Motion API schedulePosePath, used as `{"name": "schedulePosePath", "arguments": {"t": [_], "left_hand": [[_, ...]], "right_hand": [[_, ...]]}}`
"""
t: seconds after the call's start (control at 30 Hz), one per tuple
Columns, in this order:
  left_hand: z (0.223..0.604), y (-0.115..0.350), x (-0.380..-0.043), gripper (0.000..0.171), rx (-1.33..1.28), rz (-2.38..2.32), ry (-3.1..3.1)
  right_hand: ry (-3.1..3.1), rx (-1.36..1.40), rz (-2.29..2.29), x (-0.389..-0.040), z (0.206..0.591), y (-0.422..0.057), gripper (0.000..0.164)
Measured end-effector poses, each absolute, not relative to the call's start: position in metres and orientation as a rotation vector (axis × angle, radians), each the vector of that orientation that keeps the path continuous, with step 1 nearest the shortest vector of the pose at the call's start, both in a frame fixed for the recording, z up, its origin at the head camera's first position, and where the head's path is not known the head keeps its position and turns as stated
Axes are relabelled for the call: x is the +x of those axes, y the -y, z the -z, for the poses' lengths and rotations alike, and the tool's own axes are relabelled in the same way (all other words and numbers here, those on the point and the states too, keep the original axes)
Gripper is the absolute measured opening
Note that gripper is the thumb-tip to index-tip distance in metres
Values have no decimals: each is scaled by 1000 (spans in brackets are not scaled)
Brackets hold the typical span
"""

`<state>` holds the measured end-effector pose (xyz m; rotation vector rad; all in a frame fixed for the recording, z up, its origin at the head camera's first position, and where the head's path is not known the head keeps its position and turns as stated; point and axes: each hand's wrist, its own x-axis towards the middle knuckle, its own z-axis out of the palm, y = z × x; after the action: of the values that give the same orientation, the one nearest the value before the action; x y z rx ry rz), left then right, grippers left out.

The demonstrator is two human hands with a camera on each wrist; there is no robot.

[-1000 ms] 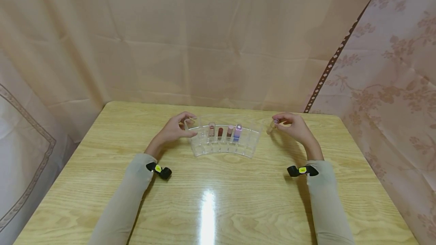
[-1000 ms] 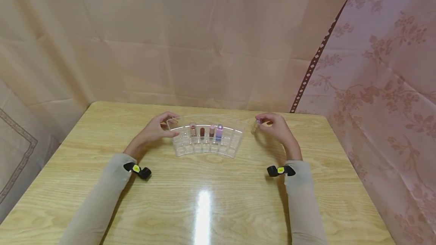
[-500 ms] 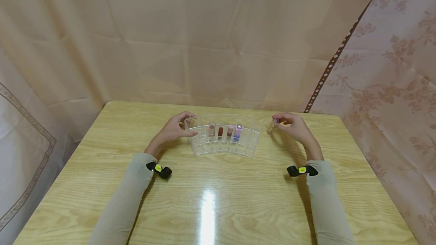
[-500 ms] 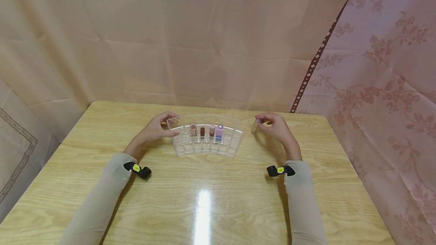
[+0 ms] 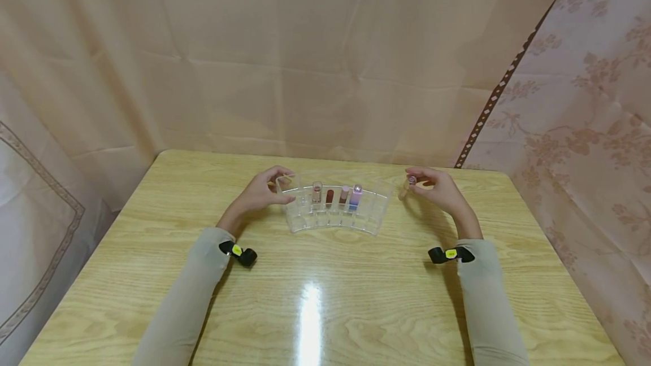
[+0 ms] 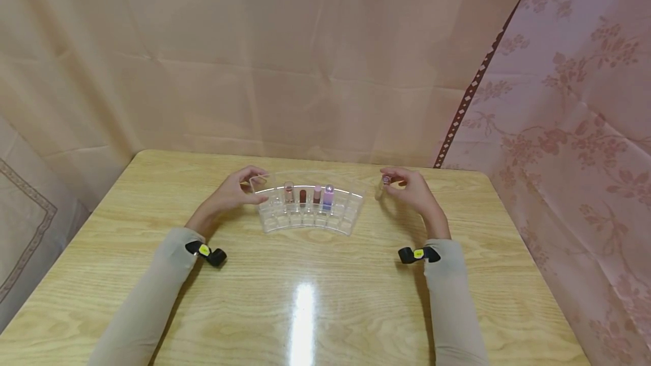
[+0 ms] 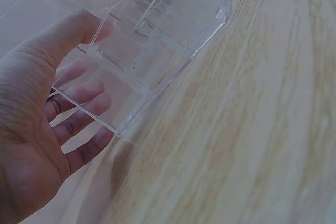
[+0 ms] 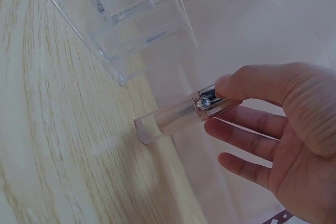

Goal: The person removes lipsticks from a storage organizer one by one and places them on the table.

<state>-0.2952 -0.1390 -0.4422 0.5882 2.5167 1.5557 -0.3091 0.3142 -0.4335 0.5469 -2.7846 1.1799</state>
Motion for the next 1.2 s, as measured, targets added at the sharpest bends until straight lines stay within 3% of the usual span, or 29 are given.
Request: {"name": "schedulePosePath", "arguments": {"t": [0.47, 0.7, 1.2], "left_hand": [[441, 139, -295, 60, 592, -1565, -2505], [474, 147, -316, 59, 617, -1561, -2551], [475, 146, -317, 61, 600, -1589, -2516]], "right_hand": [[2791, 536, -1200, -309, 434, -315, 42], [2783, 544, -1201, -309, 434, -317, 42], [2765, 515, -1191, -305, 427, -316, 42]]}}
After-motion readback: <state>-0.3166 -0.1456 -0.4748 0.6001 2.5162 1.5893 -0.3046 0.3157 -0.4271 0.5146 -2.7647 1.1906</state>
